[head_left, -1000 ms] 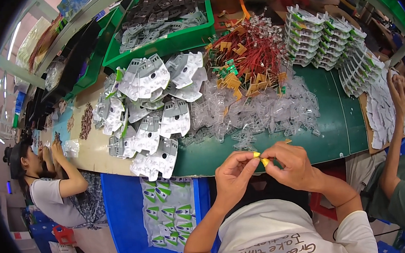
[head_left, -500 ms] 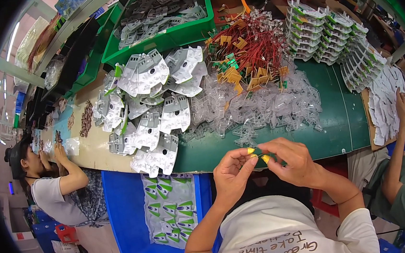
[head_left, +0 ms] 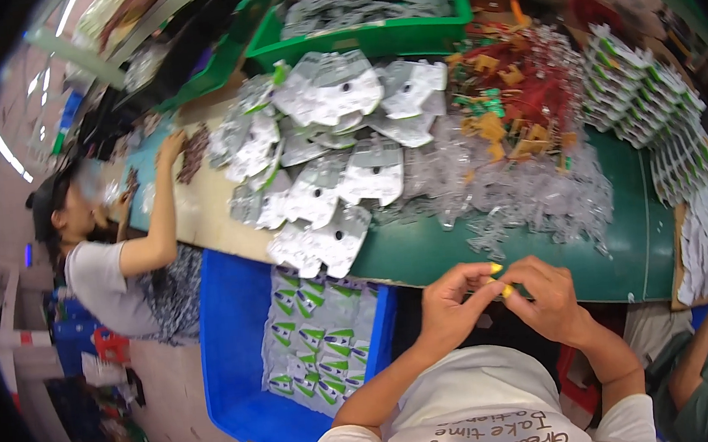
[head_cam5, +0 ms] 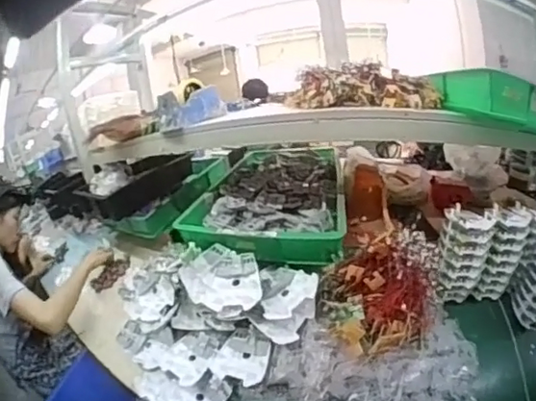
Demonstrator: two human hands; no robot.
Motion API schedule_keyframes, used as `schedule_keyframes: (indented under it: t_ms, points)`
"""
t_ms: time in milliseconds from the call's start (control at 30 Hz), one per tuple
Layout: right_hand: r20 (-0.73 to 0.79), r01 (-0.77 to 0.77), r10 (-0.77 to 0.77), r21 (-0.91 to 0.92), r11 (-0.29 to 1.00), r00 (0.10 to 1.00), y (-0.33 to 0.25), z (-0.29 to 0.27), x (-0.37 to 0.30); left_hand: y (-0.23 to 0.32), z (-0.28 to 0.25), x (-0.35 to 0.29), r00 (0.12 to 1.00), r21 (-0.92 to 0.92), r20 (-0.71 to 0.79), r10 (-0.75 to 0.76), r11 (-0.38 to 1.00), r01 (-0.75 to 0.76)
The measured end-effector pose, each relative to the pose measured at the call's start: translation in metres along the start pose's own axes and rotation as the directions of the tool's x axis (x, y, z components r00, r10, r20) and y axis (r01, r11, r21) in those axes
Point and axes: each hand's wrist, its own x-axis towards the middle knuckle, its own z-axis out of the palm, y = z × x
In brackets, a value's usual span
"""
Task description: The person takes parts from a bin and a tray, attaches small plastic components to plastic shells, and fits wired electronic modules into the shells by hand.
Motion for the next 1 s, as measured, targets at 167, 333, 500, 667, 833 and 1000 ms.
schedule_keyframes:
  t_ms: [167,333,500,667,833,1000]
  points:
    - [0.229,-0.244,0.164,0.385,0.89,0.96,0.012,0.012,-0.009,-0.005,-0.027,-0.015,0.99,-0.019,0.088,-0.113,0.993,0.115]
    - [0.366,-0.286,0.075,0.566,0.773,0.928,0.013,0.035,0.001,-0.002,-0.053,-0.02,0.739,-0.558,0.473,-0.479,0.486,0.672]
    - [0.425,-0.268,0.067,0.433,0.861,0.903,-0.001,0.035,0.012,0.022,-0.084,-0.037,0.956,-0.097,0.109,-0.273,0.954,0.284]
    - [0.354,-0.449,0.29,0.555,0.7,0.889,0.02,0.027,0.006,0.048,-0.136,-0.025,0.781,0.999,0.009,0.625,0.026,-0.032]
    - [0.384,-0.379,0.225,0.39,0.839,0.895,-0.002,0.025,0.012,0.043,-0.153,-0.004,0.814,0.98,0.122,0.568,-0.201,-0.007]
    - [0.265,-0.351,0.282,0.264,0.898,0.922,0.009,0.008,0.003,0.03,-0.1,-0.02,0.786,0.959,0.283,0.549,-0.154,-0.237]
